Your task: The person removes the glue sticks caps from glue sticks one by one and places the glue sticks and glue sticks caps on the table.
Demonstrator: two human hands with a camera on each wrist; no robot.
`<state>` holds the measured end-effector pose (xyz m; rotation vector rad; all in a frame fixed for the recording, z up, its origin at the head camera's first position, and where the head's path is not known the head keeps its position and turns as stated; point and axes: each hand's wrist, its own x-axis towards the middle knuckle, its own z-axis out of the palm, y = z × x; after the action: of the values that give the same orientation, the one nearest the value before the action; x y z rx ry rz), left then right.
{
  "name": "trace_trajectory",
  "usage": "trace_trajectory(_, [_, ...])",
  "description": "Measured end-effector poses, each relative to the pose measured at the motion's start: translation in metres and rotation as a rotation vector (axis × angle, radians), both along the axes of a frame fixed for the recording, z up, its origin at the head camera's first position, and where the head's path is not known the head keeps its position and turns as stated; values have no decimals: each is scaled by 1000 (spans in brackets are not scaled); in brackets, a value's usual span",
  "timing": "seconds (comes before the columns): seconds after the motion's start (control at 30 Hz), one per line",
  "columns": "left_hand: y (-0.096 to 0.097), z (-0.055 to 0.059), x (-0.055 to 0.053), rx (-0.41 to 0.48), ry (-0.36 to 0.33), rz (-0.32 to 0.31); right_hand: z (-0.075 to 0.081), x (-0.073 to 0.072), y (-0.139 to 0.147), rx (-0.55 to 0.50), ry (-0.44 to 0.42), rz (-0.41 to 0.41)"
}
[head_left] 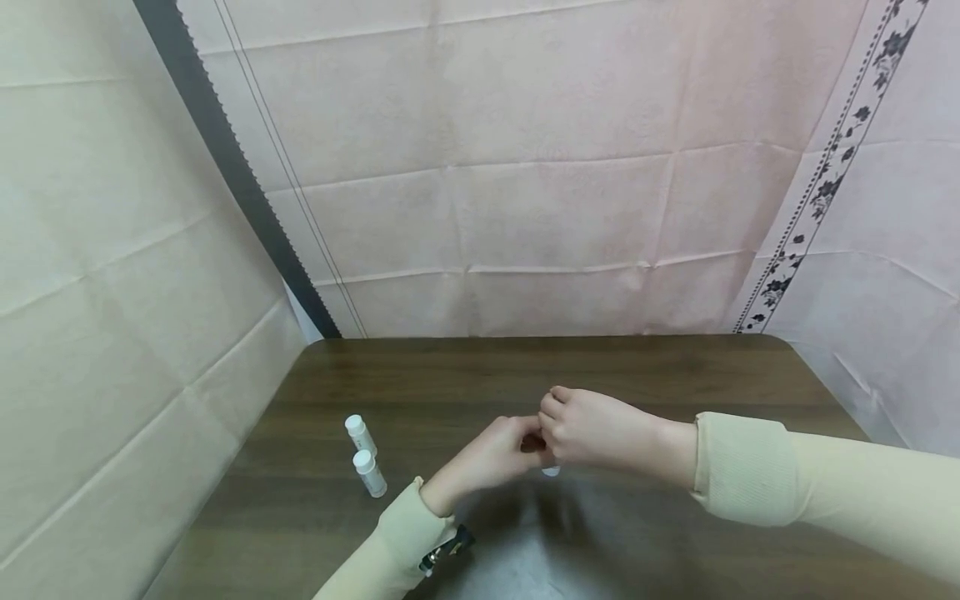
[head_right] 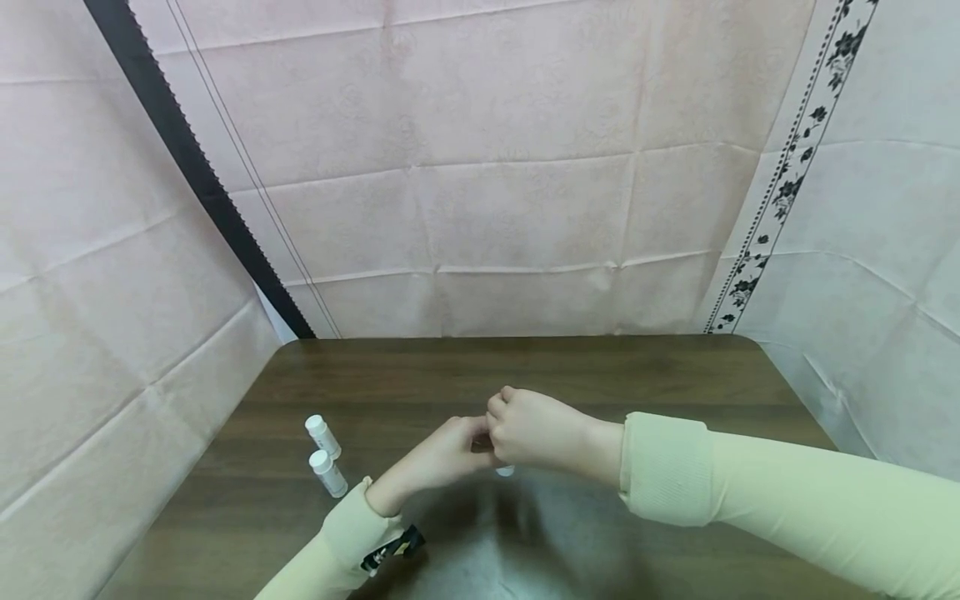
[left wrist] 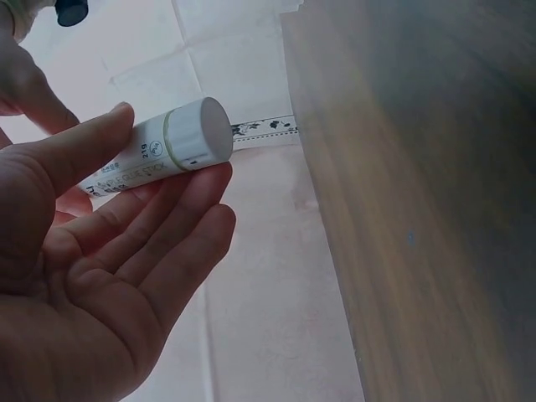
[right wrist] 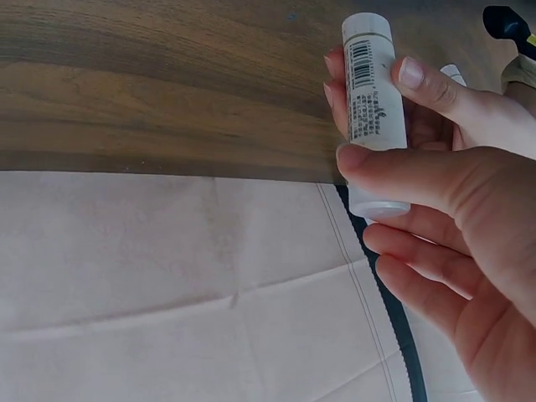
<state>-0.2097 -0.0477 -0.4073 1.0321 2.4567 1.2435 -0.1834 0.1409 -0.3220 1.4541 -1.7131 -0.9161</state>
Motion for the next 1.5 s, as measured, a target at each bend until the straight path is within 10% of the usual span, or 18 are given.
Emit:
trace_trajectory(0.63, [3,5,1,39,-5,-1,20,7,-10,89,-42,-169])
trace_trajectory(0.87, [-1,-7,-2,13,-6,-12,52,-5,-12,34,-102,-288])
trace_trajectory(1.13, [-10,-19,-2,-22,-37,32,111,-29,0,-101,43,-199])
trace_trajectory(1.5, [-15,-21,-4,-49,-38,61,96,-36,3,-132,-40,-30])
